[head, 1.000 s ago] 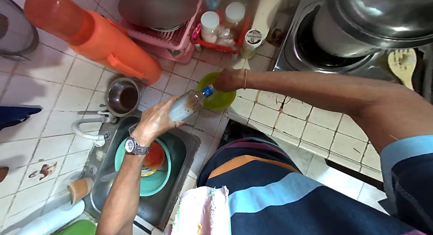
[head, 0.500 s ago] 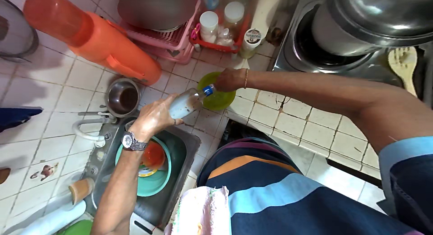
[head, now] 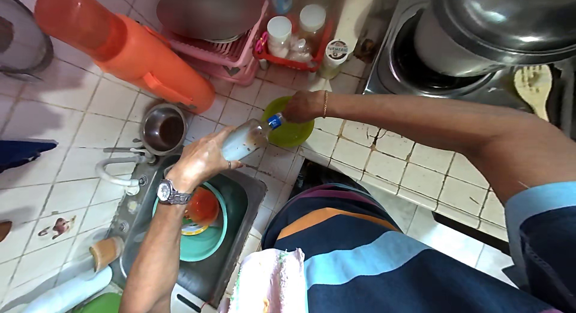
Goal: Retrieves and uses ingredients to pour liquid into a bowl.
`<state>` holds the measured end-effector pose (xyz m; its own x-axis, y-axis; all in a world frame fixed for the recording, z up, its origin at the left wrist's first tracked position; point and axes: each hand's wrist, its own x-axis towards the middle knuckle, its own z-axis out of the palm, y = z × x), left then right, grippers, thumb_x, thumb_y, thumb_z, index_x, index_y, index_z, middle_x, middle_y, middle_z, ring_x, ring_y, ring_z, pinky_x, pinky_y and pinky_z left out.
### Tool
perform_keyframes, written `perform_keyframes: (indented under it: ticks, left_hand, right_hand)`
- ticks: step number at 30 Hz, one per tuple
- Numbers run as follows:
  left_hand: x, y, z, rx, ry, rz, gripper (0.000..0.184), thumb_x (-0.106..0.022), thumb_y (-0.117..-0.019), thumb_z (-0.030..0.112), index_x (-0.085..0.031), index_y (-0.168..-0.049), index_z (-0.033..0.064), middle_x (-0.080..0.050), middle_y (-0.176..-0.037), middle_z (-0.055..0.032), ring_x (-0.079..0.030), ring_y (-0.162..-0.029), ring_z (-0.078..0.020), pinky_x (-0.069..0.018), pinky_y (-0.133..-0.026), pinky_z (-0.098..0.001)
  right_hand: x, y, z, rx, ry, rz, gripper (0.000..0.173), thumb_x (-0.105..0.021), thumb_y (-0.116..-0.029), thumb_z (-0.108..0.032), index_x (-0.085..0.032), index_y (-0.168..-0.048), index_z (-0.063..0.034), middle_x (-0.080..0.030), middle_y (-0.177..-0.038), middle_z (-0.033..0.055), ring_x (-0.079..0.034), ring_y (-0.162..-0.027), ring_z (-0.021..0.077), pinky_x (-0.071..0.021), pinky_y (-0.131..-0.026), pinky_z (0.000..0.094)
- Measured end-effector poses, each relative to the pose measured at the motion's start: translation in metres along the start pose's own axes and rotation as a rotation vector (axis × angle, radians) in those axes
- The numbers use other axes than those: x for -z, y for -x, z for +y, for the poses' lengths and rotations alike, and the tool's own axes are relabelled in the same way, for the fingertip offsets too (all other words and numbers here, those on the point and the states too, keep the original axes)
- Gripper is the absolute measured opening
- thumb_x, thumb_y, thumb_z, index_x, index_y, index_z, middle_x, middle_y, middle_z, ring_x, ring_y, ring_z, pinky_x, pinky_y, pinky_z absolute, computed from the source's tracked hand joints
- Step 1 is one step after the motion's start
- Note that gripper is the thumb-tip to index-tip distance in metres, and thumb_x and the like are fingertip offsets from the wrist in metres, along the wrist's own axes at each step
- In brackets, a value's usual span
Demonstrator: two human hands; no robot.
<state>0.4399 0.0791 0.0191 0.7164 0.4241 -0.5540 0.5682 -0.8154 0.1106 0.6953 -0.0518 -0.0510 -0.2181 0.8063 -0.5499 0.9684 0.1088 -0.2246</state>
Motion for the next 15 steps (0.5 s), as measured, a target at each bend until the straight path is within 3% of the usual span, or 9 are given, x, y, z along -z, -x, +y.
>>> perform_keyframes:
  ticks: [7, 15]
  left_hand:
    - [0.0003, -0.0008, -0.0038, -0.015, -0.007, 0.016, 0.091, -0.090, -0.0748, 0.046, -0.045, -0.152, 0.0298, -0.069, -0.123, -0.0157, -0.068, -0.105, -0.0398, -0.0526, -0.085, -0.0670]
    - [-0.0012, -0.0029, -0.0055, -0.028, 0.012, 0.032, 0.092, -0.091, -0.0740, 0.045, -0.045, -0.152, 0.0304, -0.068, -0.124, -0.0159, -0.069, -0.104, -0.0402, -0.0526, -0.084, -0.0683]
  right_hand:
    - [0.0081, 0.0023, -0.0051, -0.011, -0.009, -0.031, 0.024, -0.050, -0.1072, -0.015, -0.068, -0.108, 0.0003, -0.068, -0.103, 0.0205, -0.065, -0.102, 0.0402, -0.0481, -0.084, 0.0575]
    - [0.0113, 0.0068, -0.0090, -0.046, 0.038, -0.039, 0.020, -0.052, -0.1046, -0.009, -0.068, -0.103, 0.0026, -0.067, -0.102, 0.0216, -0.066, -0.101, 0.0415, -0.0490, -0.082, 0.0586]
